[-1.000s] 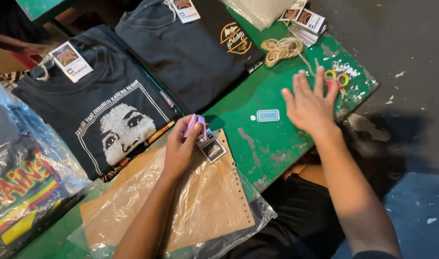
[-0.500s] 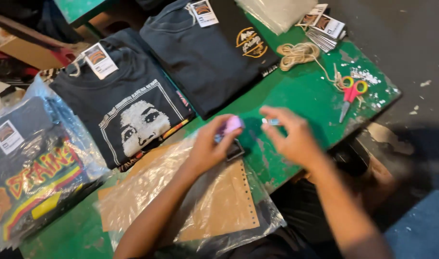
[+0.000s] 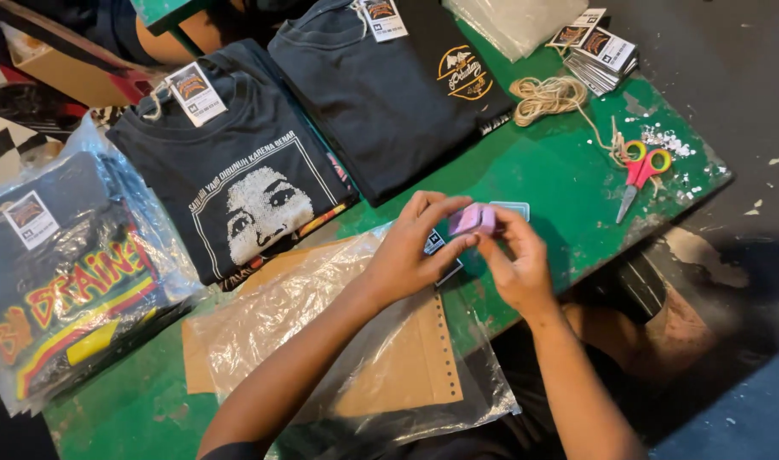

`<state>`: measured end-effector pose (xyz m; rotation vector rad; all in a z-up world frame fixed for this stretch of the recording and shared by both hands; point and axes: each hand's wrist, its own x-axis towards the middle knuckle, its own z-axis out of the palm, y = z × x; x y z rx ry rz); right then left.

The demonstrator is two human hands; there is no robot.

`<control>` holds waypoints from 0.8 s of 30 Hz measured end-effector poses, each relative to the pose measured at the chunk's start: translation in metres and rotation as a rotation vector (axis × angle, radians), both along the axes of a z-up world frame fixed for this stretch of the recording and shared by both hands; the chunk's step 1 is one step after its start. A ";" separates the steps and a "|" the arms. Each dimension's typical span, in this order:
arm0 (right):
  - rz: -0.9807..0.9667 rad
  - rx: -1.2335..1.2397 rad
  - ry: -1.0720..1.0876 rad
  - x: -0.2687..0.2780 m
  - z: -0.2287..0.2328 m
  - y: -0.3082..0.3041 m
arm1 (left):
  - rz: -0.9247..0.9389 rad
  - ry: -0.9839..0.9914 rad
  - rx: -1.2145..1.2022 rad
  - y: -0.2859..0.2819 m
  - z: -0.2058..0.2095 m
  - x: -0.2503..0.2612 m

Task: Bagging small clothing tags and stickers into a plastic bag on a workbench

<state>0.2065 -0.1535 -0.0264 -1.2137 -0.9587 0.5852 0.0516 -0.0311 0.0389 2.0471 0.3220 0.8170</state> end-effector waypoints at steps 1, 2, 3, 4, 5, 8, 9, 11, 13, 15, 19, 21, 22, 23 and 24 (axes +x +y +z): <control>0.002 -0.004 -0.001 0.002 0.011 -0.001 | 0.002 -0.001 -0.004 0.002 -0.001 0.001; -0.112 -0.071 -0.274 0.004 0.023 -0.001 | 0.016 0.005 0.007 0.005 -0.002 0.002; -0.226 -0.138 -0.547 0.006 0.034 -0.002 | 0.028 0.011 0.017 0.007 -0.003 0.002; -0.224 -0.142 -0.549 0.008 0.027 -0.003 | 0.029 0.010 0.012 0.008 -0.007 0.002; -0.234 -0.210 -0.718 0.011 0.022 -0.003 | 0.050 0.028 0.025 0.010 -0.012 0.003; -0.265 -0.283 -0.963 0.008 0.022 -0.004 | 0.076 0.066 0.044 0.016 -0.021 0.004; -0.282 -0.278 -1.040 0.006 0.025 -0.002 | 0.088 0.086 0.054 0.018 -0.024 0.003; -0.304 -0.295 -1.074 0.004 0.028 -0.001 | 0.092 0.095 0.053 0.021 -0.024 0.002; -0.328 -0.310 -1.108 0.005 0.025 0.001 | 0.094 0.104 0.053 0.023 -0.022 0.002; -0.357 -0.341 -1.149 0.007 0.018 0.002 | 0.099 0.091 0.024 0.022 -0.017 0.002; -0.357 -0.345 -1.124 0.003 0.025 0.003 | 0.103 0.084 -0.032 0.028 -0.019 0.004; -0.364 -0.327 -1.109 0.005 0.025 0.004 | 0.087 0.022 -0.117 0.031 -0.013 0.005; -0.364 -0.333 -1.110 0.005 0.025 0.003 | 0.083 0.022 -0.122 0.033 -0.010 0.005; -0.351 -0.349 -1.121 0.004 0.025 0.003 | 0.086 -0.003 -0.164 0.035 -0.007 0.003; -0.337 -0.364 -1.132 0.004 0.024 0.003 | 0.089 -0.028 -0.206 0.036 -0.004 0.000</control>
